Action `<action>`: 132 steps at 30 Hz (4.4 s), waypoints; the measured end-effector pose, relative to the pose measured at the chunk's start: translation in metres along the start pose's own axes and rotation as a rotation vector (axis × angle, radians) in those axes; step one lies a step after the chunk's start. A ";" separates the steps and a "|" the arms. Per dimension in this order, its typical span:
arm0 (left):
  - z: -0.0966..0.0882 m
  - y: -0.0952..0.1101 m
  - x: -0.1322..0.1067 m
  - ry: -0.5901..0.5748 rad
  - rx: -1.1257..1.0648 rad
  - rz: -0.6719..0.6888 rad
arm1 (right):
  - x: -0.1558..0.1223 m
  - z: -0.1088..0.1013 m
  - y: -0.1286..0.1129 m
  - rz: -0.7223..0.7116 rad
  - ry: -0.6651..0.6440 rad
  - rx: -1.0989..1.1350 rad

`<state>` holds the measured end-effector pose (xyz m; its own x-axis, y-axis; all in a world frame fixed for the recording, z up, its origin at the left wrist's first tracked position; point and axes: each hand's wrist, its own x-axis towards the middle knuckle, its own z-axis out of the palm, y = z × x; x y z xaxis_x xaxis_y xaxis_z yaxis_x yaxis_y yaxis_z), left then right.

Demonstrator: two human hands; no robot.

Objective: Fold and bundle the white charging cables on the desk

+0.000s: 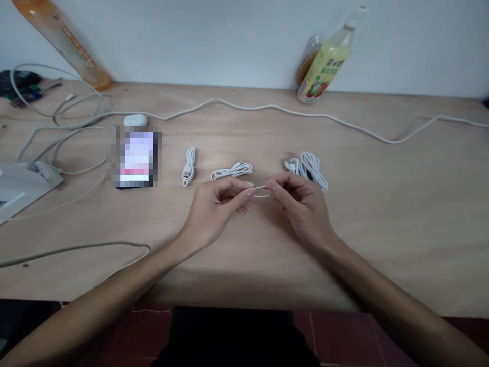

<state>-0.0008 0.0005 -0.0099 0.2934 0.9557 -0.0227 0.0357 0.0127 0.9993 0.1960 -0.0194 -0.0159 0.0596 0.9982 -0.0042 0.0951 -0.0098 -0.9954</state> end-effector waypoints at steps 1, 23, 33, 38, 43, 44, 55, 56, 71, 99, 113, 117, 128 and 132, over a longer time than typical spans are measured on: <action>0.000 0.000 0.000 0.004 -0.003 -0.001 | 0.000 0.000 0.001 0.015 -0.006 0.026; -0.004 -0.002 0.006 -0.008 -0.032 -0.048 | -0.001 -0.001 0.004 -0.111 -0.115 -0.131; 0.001 -0.003 0.001 0.034 -0.075 -0.071 | -0.002 0.001 0.002 -0.029 -0.184 -0.034; 0.000 -0.003 0.001 0.007 -0.073 -0.077 | -0.003 0.001 0.003 -0.031 -0.187 -0.060; 0.000 0.000 0.001 0.003 -0.117 -0.141 | -0.003 0.001 0.006 -0.077 -0.083 -0.102; 0.001 0.000 0.001 0.005 -0.124 -0.154 | -0.004 0.001 0.006 -0.086 -0.073 -0.109; 0.000 -0.001 0.001 -0.009 -0.129 -0.130 | -0.003 0.000 0.005 -0.117 -0.112 -0.142; 0.000 0.000 0.001 -0.004 -0.112 -0.108 | -0.003 0.000 0.005 -0.121 -0.115 -0.148; 0.000 0.002 0.003 -0.014 -0.077 -0.033 | -0.002 0.000 0.004 0.096 -0.168 0.056; 0.000 -0.003 0.004 -0.026 -0.152 -0.112 | -0.002 0.002 0.004 0.096 -0.126 0.036; -0.004 0.000 0.004 -0.067 -0.058 -0.071 | -0.002 0.002 0.002 0.111 -0.203 0.030; -0.004 0.002 0.003 -0.082 0.002 -0.036 | -0.002 0.002 0.003 0.119 -0.173 0.020; -0.002 0.000 0.003 -0.064 -0.005 -0.032 | -0.001 0.001 0.001 0.128 -0.172 0.054; -0.002 -0.001 0.003 -0.069 -0.018 -0.032 | 0.000 0.000 0.001 0.126 -0.161 0.055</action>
<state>-0.0017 0.0039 -0.0113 0.3580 0.9321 -0.0559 0.0289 0.0488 0.9984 0.1963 -0.0196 -0.0168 -0.0921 0.9858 -0.1402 0.0426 -0.1367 -0.9897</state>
